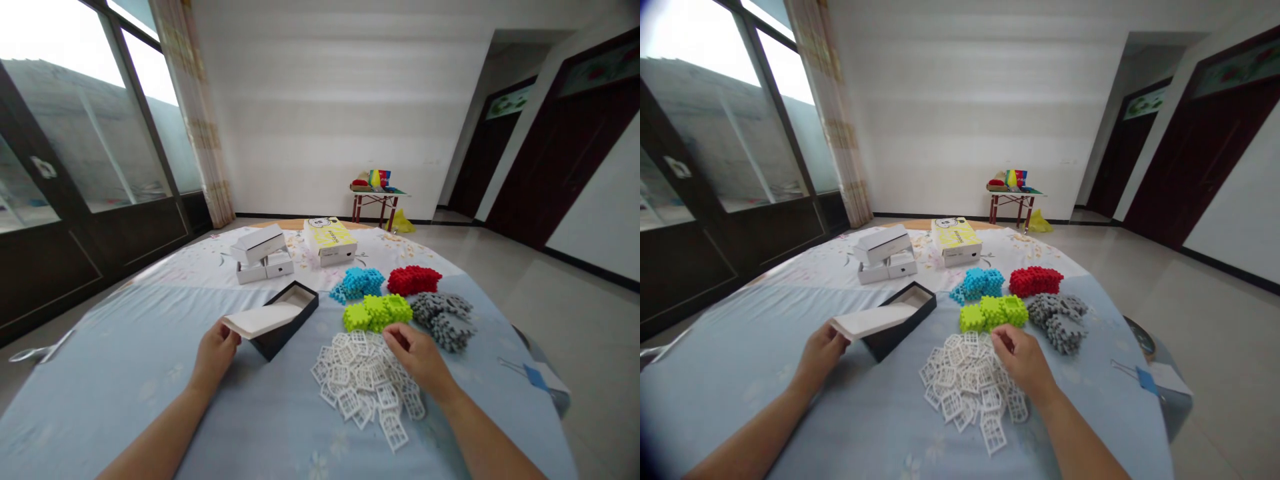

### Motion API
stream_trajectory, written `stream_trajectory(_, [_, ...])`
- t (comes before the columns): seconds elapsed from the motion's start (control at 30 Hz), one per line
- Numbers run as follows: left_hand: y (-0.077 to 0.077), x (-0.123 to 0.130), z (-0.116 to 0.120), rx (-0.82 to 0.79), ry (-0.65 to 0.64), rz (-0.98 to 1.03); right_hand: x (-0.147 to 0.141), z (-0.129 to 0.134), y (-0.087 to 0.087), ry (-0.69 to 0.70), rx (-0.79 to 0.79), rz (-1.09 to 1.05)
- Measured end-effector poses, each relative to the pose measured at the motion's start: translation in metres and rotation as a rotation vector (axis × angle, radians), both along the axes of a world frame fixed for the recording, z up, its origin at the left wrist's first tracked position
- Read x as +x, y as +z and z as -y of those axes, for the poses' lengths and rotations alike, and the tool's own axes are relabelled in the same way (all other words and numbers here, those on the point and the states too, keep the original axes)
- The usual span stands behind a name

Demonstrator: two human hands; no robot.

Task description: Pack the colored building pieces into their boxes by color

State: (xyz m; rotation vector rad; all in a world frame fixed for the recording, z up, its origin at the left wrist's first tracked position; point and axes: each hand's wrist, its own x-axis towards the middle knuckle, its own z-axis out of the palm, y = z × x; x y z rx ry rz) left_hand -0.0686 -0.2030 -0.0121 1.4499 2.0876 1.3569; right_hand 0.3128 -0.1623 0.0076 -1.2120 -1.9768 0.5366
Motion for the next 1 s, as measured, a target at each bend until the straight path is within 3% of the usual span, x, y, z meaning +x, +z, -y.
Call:
stream_trajectory(0.13, [-0.007,0.000,-0.003,0.029,-0.027,-0.019,-0.031,0.013,0.024,0.115,0.129,0.065])
stream_trajectory(0.3, [-0.010,0.009,-0.001,-0.012,-0.055,-0.107,-0.109,0.026,0.052,0.348,0.302,0.207])
stream_trajectory(0.43, [-0.010,0.013,0.001,0.037,-0.056,-0.136,-0.172,0.025,0.048,0.405,0.390,0.335])
stream_trajectory(0.53, [-0.012,0.012,0.001,0.047,-0.088,-0.155,-0.198,0.017,0.037,0.366,0.405,0.383])
stream_trajectory(0.7, [-0.013,0.012,0.003,-0.015,-0.126,-0.147,-0.197,0.002,0.039,0.359,0.406,0.359])
stream_trajectory(0.87, [-0.013,0.029,0.006,-0.107,-0.109,-0.188,-0.174,-0.021,0.068,0.234,0.406,0.139])
stream_trajectory(1.0, [-0.009,0.030,0.005,-0.103,-0.104,-0.197,-0.159,-0.048,0.087,0.091,0.407,0.078])
